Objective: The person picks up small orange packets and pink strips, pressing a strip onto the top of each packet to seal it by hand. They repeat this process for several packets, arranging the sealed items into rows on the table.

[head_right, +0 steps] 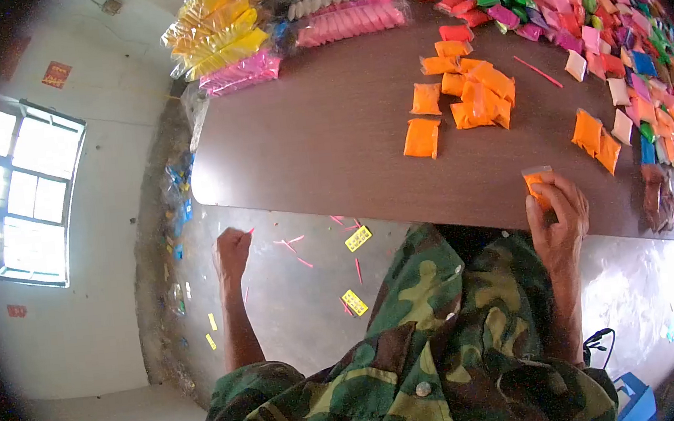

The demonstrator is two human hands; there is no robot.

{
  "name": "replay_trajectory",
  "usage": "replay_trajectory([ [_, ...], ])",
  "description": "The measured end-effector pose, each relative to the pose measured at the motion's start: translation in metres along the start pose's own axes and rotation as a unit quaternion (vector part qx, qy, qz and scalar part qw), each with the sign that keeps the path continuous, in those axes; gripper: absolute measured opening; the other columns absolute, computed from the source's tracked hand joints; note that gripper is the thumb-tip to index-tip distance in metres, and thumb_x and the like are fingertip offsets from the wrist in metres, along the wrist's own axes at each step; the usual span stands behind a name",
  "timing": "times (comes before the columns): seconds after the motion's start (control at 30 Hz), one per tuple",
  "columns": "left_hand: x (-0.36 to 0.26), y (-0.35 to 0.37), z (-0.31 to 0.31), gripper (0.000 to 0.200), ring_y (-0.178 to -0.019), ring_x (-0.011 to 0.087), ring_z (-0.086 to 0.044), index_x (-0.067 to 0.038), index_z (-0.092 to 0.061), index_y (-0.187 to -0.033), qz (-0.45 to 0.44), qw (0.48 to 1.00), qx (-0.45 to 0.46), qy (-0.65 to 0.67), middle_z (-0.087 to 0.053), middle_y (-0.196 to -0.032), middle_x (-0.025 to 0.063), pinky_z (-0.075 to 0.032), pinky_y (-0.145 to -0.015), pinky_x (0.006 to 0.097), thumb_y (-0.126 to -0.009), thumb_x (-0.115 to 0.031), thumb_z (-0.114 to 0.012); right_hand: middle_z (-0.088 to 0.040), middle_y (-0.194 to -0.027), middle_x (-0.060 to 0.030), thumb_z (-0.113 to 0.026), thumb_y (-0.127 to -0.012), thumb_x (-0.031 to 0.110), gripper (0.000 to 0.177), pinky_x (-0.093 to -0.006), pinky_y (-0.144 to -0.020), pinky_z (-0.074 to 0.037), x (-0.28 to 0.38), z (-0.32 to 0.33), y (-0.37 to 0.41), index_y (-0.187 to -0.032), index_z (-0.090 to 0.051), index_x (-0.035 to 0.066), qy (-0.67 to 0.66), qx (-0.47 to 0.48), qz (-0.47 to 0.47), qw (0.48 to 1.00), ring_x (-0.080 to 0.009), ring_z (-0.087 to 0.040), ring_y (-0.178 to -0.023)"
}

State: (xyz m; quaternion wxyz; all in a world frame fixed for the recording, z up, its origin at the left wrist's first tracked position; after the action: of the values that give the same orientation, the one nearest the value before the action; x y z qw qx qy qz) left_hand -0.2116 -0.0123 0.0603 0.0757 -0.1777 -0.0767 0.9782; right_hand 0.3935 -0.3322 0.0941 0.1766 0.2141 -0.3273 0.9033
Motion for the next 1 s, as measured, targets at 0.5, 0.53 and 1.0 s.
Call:
replay_trajectory([
  [0.5, -0.011, -0.052, 0.003, 0.012, -0.086, 0.0392, -0.078, -0.006, -0.08, -0.089, 0.01, 0.972, -0.029, -0.234, -0.079, -0.087, 0.0185, -0.061, -0.078, 0.0509, -0.091, -0.017, -0.076, -0.073, -0.137, -0.011, -0.08, -0.093, 0.014, 0.026, -0.0469, -0.114, -0.047, -0.009, -0.005, 0.004, -0.118, -0.078, 0.007, 0.006, -0.003, 0.017, 1.0, -0.0312, -0.066, -0.13],
  [0.53, 0.001, -0.054, -0.007, 0.01, -0.09, 0.0412, -0.078, -0.007, -0.078, -0.086, -0.009, 0.968, 0.014, -0.25, -0.079, -0.089, 0.017, -0.061, -0.08, 0.0527, -0.09, -0.015, -0.074, -0.073, -0.137, -0.011, -0.08, -0.093, 0.014, 0.025, -0.0469, -0.114, -0.047, -0.008, -0.004, 0.003, -0.118, -0.078, 0.007, 0.005, -0.007, 0.014, 1.0, -0.0312, -0.066, -0.13],
  [1.0, -0.19, -0.015, 0.027, 0.011, -0.066, 0.0052, -0.058, -0.001, -0.076, -0.096, -0.061, 0.958, 0.104, 0.259, -0.069, -0.073, 0.0002, -0.048, -0.061, 0.0266, -0.098, -0.012, -0.078, -0.075, -0.132, -0.0108, -0.083, -0.09, 0.019, 0.029, -0.0489, -0.11, -0.048, 0.005, 0.001, 0.0, -0.117, -0.079, 0.008, -0.009, -0.041, 0.038, 0.998, -0.0314, -0.069, -0.125],
])
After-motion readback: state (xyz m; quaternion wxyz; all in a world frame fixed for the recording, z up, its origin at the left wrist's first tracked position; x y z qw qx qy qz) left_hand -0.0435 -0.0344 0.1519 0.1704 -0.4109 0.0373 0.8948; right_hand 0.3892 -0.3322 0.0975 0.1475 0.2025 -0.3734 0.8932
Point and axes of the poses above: each hand's wrist, its own y-axis away from the middle knuckle, its own z-axis out of the back of the hand, x = y × z, the point moved 10 cm from there along -y, towards the middle knuckle
